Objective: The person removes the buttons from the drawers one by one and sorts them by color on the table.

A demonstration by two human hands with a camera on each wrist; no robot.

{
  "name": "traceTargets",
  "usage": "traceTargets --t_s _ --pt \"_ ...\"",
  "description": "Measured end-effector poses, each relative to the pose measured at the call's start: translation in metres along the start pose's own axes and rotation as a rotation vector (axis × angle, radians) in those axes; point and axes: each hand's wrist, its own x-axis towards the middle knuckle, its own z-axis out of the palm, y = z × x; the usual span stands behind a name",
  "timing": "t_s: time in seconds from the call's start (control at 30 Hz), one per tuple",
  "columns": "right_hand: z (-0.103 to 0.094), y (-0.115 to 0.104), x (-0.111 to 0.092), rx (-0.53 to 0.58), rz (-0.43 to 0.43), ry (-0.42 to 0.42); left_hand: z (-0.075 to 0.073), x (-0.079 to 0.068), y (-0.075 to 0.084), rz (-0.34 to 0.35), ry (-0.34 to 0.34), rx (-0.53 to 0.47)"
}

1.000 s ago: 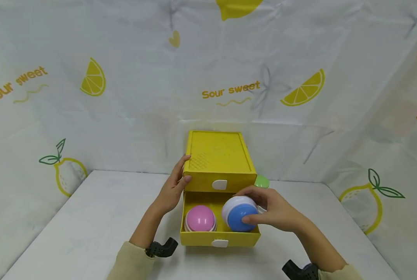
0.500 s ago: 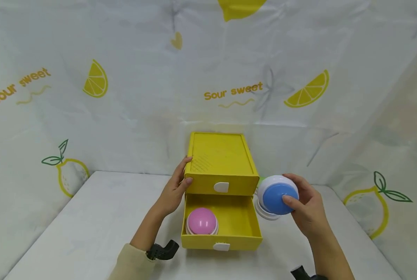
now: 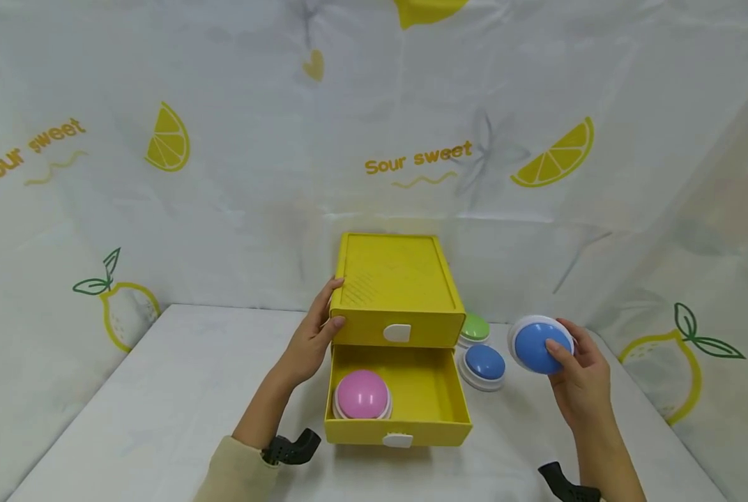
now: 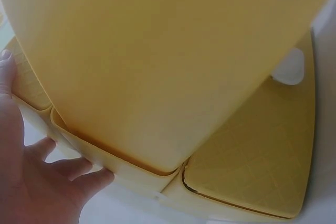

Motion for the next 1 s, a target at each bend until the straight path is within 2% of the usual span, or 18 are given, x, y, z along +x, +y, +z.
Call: traceTargets --t_s 0.13,0.37,0.53,0.67,0.77,0.83,1.0 --pt "-0.010 0.012 0.003 -0.057 0.112 0.085 -0.001 0.000 0.001 0.000 0.001 0.007" --pt "-0.020 0.033 0.010 -0.143 0.286 0.165 -0.003 -0.004 0.002 -0.011 0.017 0.009" --pt "-0.026 0.047 0.012 -0.241 0.357 0.208 -0.004 -0.007 0.002 -0.007 0.008 0.001" --pt "-0.030 0.060 0.012 -0.360 0.367 0.232 -0.004 -0.007 0.002 0.002 0.011 -0.001" --pt "-0.033 0.065 0.010 -0.455 0.344 0.242 -0.003 -0.004 0.002 0.012 0.005 -0.006" --pt "-0.036 0.067 0.006 -0.558 0.309 0.251 -0.002 -0.003 0.002 0.015 -0.003 -0.010" --pt "-0.040 0.070 -0.003 -0.796 0.162 0.340 0.001 -0.001 0.001 0.000 -0.007 -0.012"
